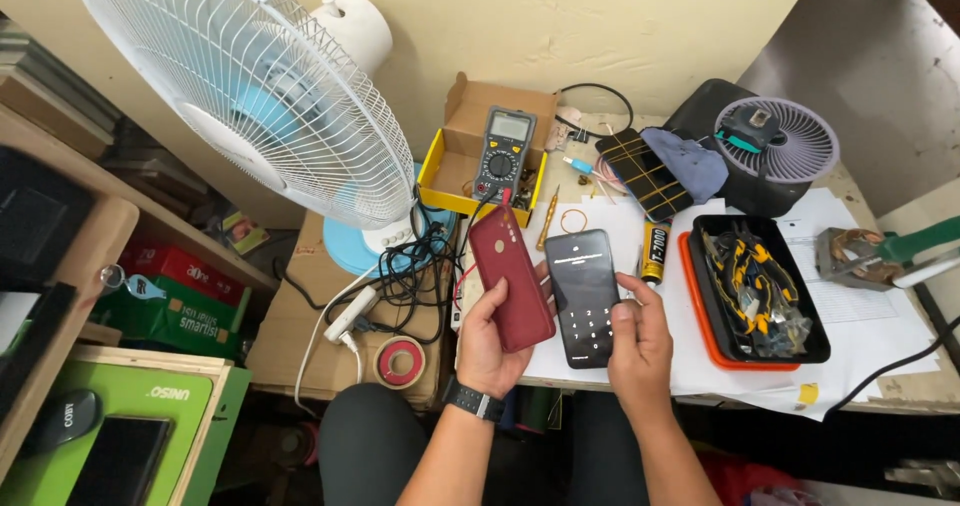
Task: The person handles a green smartphone and a SIM card tray on a cluttered workbench. They use a small tool to manipulate the SIM tray and then insert it into the phone. Finally, they pick up a black smartphone and interact with the screen.
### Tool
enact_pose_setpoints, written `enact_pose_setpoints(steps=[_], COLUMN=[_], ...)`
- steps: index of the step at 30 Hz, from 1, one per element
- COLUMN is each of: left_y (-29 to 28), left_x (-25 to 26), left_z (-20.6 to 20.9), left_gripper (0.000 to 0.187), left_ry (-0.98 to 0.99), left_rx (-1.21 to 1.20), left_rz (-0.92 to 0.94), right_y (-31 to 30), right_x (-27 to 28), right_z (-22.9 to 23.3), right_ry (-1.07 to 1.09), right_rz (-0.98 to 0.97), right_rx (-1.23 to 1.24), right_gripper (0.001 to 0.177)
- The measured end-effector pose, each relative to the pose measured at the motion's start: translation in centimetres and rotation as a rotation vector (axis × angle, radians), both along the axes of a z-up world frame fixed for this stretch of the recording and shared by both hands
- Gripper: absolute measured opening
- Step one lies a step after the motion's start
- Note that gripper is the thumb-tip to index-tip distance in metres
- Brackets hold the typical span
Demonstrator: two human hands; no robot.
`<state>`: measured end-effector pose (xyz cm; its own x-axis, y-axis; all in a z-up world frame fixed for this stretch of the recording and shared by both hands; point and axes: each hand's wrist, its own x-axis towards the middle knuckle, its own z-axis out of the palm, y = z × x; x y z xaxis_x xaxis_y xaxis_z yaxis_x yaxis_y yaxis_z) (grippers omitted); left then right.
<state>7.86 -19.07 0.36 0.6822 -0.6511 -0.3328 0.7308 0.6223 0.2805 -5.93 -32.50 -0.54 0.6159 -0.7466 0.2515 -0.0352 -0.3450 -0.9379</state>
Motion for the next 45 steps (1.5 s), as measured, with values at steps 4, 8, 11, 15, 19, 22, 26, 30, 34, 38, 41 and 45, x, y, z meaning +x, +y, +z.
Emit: enact_pose_setpoints(steps=[4,8,11,15,19,22,26,30,34,38,41,45], left_y=[0.1,1.4,1.8,1.1,0.6,-1.1,-2.4,-2.2,-2.2,-2.0,-2.0,-2.0], left_x=[-0.3,-0.7,-0.5,0.0,-0.6,-0.2,-0.2,0.0,-0.1,-0.1,-0.1,0.0], left_z=[0.8,3.6,3.6,1.3,1.3,-0.8,-0.6,-0.3,-0.3,0.1,0.3,0.6], left_gripper=[0.049,0.044,0.082,0.076,0.05,0.071,0.051,0.039,0.04,0.043,0.042,0.043], left_ry=[-0.14,-0.62,-1.006,-1.54,-1.463,-0.737,-0.523,-0.382,-0.394,-0.362,-0.359,-0.383], left_rx=[0.349,0.885,1.087,1.297,1.023,0.323,0.23,0.298,0.293,0.297,0.295,0.32], left_rz=[-0.066,-0.199,-0.287,-0.108,0.276,0.001,0.123,0.127,0.115,0.096,0.087,0.065], right_y=[-0.7,-1.1,-1.2,-0.4,0.8,1.1,1.3,1.6,1.9,1.8,1.9,1.8], right_x=[-0.2,-0.1,-0.8,-1.4,-1.1,0.4,2.1,2.4,2.2,2.3,2.3,2.3], right_z=[0.2,1.5,2.9,3.7,4.5,2.6,1.0,0.4,-0.2,-0.7,-0.6,-0.5], right_ry=[-0.056,-0.333,-0.296,-0.172,-0.063,-0.036,0.037,0.028,-0.007,0.007,0.024,0.045], right_rz=[-0.11,-0.156,-0.195,-0.166,-0.076,0.011,0.103,0.14,0.128,0.111,0.097,0.09], right_rx=[0.137,0.48,0.511,0.268,0.092,0.046,-0.033,-0.067,-0.094,-0.157,-0.135,-0.132], right_gripper=[0.045,0.039,0.041,0.043,0.048,0.044,0.048,0.046,0.045,0.043,0.044,0.045])
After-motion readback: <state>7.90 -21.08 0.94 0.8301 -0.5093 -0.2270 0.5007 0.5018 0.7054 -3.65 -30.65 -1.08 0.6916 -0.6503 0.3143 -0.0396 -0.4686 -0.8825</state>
